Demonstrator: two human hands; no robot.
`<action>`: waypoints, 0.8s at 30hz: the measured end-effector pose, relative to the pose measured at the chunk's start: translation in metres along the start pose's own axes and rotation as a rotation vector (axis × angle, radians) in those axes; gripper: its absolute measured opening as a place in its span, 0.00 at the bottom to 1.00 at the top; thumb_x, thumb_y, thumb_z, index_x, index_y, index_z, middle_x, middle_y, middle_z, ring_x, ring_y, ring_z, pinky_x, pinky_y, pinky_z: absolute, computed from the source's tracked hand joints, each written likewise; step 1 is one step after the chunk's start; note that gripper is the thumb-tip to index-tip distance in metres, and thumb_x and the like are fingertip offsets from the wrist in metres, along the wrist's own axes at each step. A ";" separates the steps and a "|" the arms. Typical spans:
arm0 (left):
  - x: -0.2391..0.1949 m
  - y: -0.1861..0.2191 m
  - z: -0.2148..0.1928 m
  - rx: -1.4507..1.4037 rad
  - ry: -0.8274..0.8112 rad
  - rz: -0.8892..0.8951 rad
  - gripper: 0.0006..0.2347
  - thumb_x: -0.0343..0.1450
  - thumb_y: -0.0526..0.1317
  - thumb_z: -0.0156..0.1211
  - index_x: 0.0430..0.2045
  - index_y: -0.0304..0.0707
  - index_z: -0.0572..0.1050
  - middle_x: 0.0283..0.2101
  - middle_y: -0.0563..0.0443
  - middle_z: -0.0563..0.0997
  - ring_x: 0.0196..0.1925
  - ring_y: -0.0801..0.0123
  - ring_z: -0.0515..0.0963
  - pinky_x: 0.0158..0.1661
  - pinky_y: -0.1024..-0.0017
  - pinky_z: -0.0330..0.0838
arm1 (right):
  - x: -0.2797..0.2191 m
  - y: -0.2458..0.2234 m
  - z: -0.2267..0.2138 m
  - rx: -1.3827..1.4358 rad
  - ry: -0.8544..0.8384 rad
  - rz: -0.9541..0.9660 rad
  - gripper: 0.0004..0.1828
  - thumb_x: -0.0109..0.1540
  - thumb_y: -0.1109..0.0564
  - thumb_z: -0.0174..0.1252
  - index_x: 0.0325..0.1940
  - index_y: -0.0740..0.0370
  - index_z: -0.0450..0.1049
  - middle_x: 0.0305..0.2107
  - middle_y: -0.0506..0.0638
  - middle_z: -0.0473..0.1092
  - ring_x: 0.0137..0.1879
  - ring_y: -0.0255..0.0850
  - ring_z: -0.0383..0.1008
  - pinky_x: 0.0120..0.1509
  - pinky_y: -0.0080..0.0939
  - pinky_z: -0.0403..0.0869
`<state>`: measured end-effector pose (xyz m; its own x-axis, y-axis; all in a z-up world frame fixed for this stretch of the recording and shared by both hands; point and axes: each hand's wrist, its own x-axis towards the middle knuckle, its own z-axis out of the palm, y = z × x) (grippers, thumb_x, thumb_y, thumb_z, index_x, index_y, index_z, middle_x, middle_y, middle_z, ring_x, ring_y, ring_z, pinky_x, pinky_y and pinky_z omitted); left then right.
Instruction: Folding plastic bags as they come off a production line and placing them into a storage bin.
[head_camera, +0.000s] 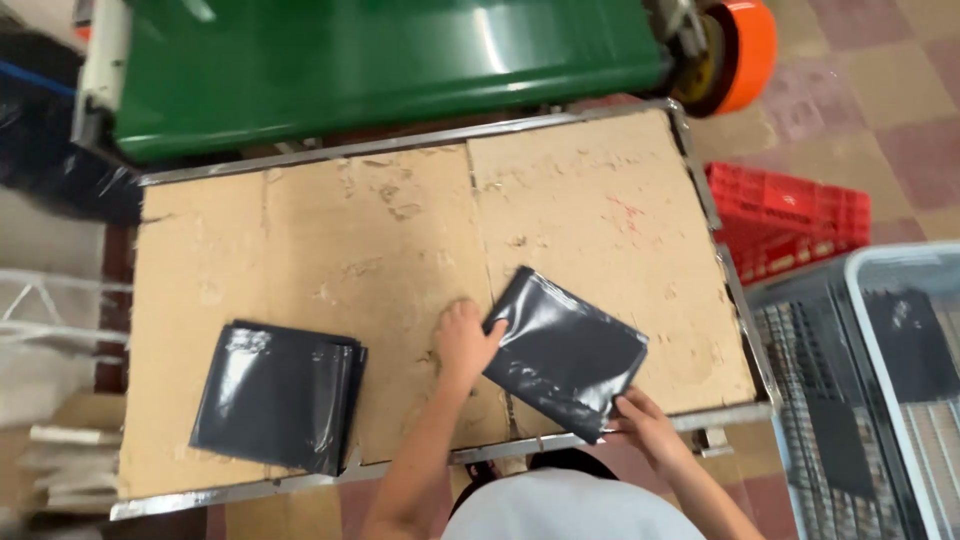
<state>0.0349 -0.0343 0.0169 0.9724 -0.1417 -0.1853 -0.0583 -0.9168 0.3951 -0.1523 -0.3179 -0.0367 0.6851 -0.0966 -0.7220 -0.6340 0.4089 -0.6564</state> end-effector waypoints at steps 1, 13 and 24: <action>0.002 0.006 0.002 0.071 -0.018 -0.070 0.24 0.69 0.58 0.54 0.43 0.34 0.71 0.45 0.41 0.75 0.49 0.48 0.73 0.39 0.51 0.73 | -0.004 -0.012 -0.002 -0.173 0.135 -0.002 0.14 0.64 0.56 0.56 0.50 0.68 0.67 0.32 0.70 0.75 0.39 0.59 0.80 0.43 0.52 0.79; -0.111 0.009 -0.086 -0.241 0.741 0.744 0.13 0.71 0.37 0.69 0.28 0.36 0.65 0.36 0.49 0.72 0.32 0.62 0.71 0.31 0.70 0.65 | 0.084 -0.060 0.008 -0.616 -0.065 -0.351 0.19 0.60 0.65 0.60 0.56 0.67 0.68 0.48 0.62 0.73 0.55 0.47 0.73 0.63 0.44 0.68; -0.150 -0.287 -0.197 -0.185 0.415 -0.275 0.16 0.73 0.55 0.49 0.41 0.43 0.69 0.35 0.38 0.82 0.41 0.43 0.83 0.43 0.49 0.74 | 0.041 0.042 0.368 -0.395 -0.459 -0.398 0.14 0.62 0.60 0.62 0.50 0.65 0.72 0.39 0.55 0.74 0.41 0.41 0.75 0.43 0.41 0.75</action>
<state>-0.0493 0.3239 0.1086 0.9560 0.2888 0.0521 0.2160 -0.8127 0.5412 -0.0188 0.0288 -0.0130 0.9177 0.2561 -0.3039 -0.3276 0.0547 -0.9432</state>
